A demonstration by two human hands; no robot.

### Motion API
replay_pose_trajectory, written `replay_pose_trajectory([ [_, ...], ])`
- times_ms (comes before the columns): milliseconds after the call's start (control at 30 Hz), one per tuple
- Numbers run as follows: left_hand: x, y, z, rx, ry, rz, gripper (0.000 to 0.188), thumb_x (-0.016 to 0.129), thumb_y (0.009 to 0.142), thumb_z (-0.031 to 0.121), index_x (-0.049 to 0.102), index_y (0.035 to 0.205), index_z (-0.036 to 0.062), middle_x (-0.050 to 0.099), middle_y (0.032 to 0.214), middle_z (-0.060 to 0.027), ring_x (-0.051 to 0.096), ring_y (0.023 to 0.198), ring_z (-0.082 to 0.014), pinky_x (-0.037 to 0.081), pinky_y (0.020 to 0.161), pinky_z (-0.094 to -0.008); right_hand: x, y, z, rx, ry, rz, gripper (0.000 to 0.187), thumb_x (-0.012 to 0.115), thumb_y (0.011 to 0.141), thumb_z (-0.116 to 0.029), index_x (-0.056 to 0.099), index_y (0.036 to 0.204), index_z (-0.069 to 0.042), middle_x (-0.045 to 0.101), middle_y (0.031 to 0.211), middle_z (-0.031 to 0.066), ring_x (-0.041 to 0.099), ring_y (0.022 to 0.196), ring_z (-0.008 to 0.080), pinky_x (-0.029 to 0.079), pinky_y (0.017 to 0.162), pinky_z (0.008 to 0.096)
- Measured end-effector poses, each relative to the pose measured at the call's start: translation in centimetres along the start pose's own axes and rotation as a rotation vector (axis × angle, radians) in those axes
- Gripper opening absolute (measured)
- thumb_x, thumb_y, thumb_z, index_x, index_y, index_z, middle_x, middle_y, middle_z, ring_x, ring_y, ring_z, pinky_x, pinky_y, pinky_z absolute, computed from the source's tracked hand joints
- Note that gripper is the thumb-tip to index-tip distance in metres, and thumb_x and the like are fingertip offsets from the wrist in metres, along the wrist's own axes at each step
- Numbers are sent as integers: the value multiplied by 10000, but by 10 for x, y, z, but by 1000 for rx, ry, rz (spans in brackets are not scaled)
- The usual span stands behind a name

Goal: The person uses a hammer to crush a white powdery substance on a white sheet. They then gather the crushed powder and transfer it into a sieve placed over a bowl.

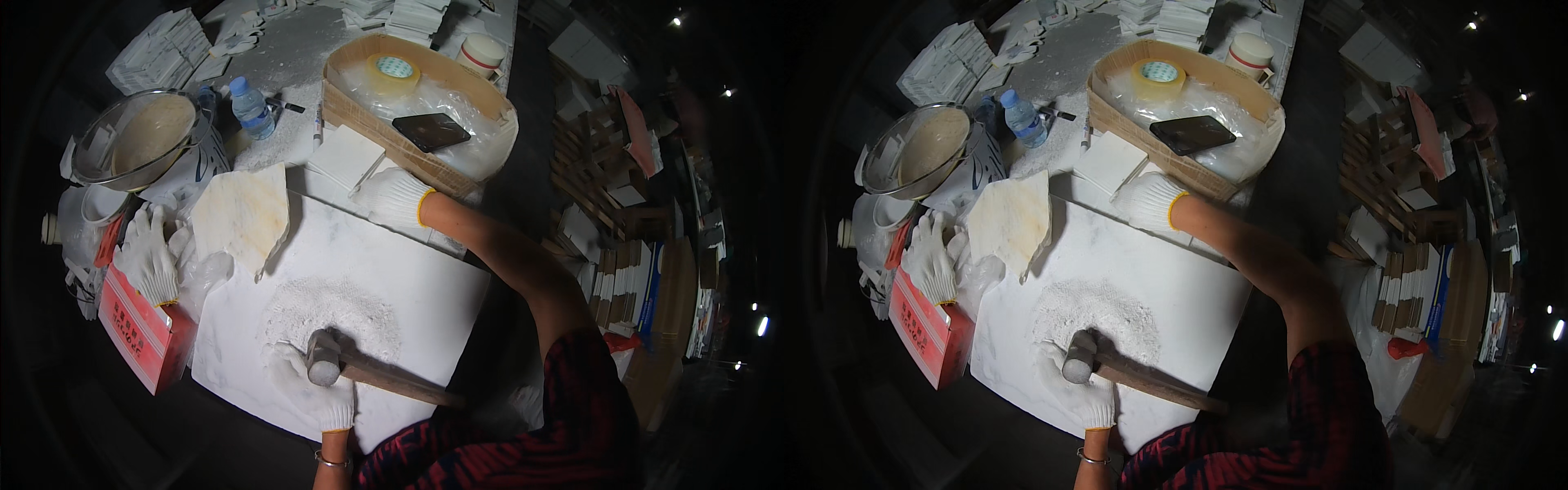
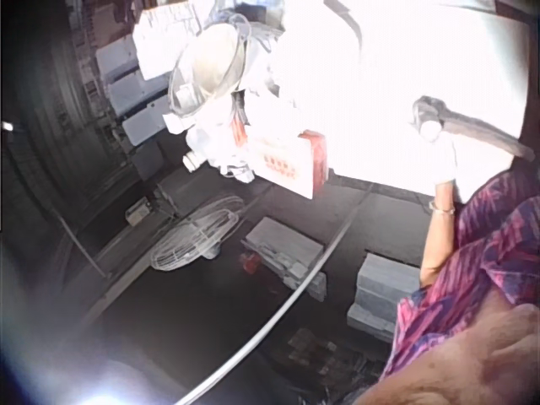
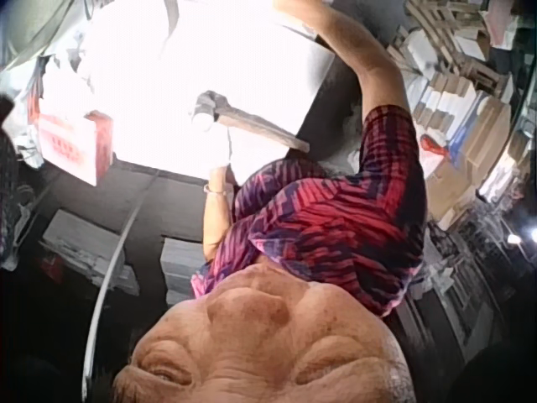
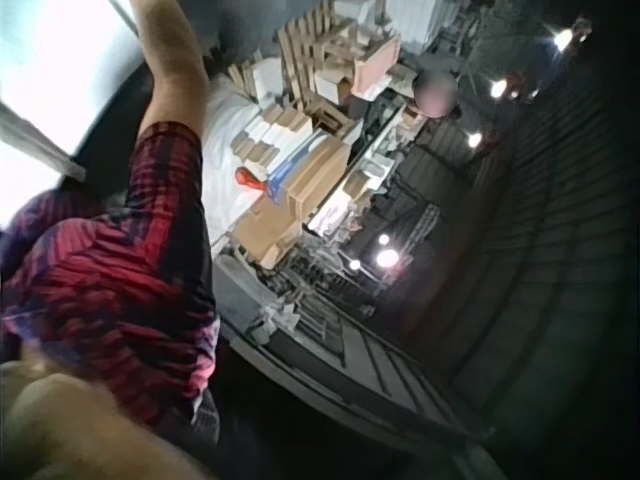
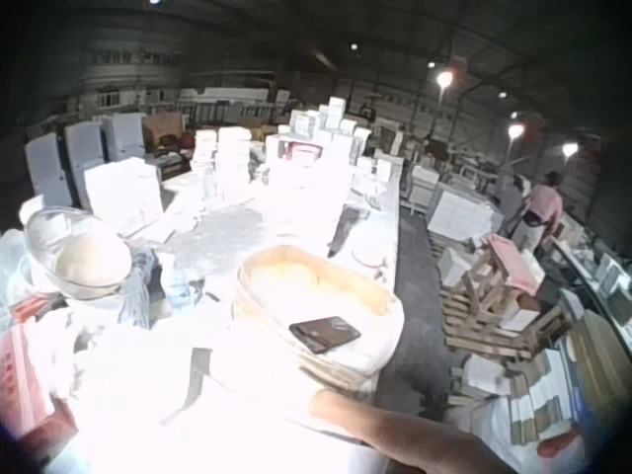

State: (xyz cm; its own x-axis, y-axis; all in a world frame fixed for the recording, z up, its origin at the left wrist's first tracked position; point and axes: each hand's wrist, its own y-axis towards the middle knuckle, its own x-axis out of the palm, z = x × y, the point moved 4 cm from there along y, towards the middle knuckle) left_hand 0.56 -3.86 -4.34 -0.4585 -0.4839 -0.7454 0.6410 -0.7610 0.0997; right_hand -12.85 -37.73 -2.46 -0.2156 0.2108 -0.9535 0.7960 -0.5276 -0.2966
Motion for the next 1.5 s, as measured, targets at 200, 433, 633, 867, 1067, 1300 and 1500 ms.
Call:
replay_pose_trajectory([
  [200, 8, -3, -13, -26, -150, -65, 759, 666, 883, 282, 397, 1518, -34, 445, 1555, -230, 367, 1468, -415, 260, 1250, -464, -8, 17, -10, -113, 143, 74, 295, 525, 973, -197, 663, 1202, -72, 745, 967, 194, 729, 850, 404, 562, 729, 570],
  [433, 17, -12, -36, -82, -269, -310, 783, 633, 946, 343, 324, 1567, -20, 409, 1603, -197, 337, 1496, -397, 261, 1255, -447, 14, 34, -8, -167, 67, 98, 270, 514, 988, -226, 725, 967, -59, 697, 813, 187, 700, 790, 405, 545, 700, 533],
  [633, 14, -8, -31, -60, -256, -294, 806, 675, 904, 319, 338, 1549, -27, 421, 1577, -202, 350, 1477, -413, 272, 1243, -464, 19, 6, 0, -121, 52, 148, 145, 630, 801, -137, 717, 786, -22, 714, 820, 174, 718, 790, 384, 544, 651, 516],
  [867, -1, 9, -10, 16, -110, -30, 847, 808, 740, 199, 446, 1461, -58, 487, 1468, -246, 410, 1406, -468, 295, 1209, -520, -23, -23, -1, 21, 636, 276, 290, 629, 930, -247, 730, 1041, 1, 744, 893, 185, 723, 727, 321, 577, 663, 432],
  [1067, -12, 6, 7, 56, 57, -22, 818, 813, 745, 168, 467, 1445, -76, 502, 1454, -255, 417, 1407, -469, 289, 1211, -533, -61, -44, 17, 184, 980, 90, 531, 653, 977, -302, 579, 1444, -60, 760, 1025, 146, 718, 793, 227, 576, 688, 346],
  [1300, 5, 2, -8, -10, -176, 20, 831, 796, 752, 173, 458, 1463, -91, 495, 1474, -275, 397, 1434, -472, 266, 1232, -523, 4, -16, -6, 89, 92, 48, 232, 595, 927, -124, 722, 1099, -34, 739, 1029, 218, 740, 896, 382, 587, 744, 477],
  [1500, 2, 0, 4, 24, -156, 43, 807, 770, 772, 213, 470, 1453, -100, 498, 1467, -286, 402, 1428, -475, 272, 1231, -512, 5, -10, -5, 73, 54, 48, 180, 607, 869, -117, 744, 917, -10, 748, 965, 207, 750, 863, 387, 586, 696, 508],
])
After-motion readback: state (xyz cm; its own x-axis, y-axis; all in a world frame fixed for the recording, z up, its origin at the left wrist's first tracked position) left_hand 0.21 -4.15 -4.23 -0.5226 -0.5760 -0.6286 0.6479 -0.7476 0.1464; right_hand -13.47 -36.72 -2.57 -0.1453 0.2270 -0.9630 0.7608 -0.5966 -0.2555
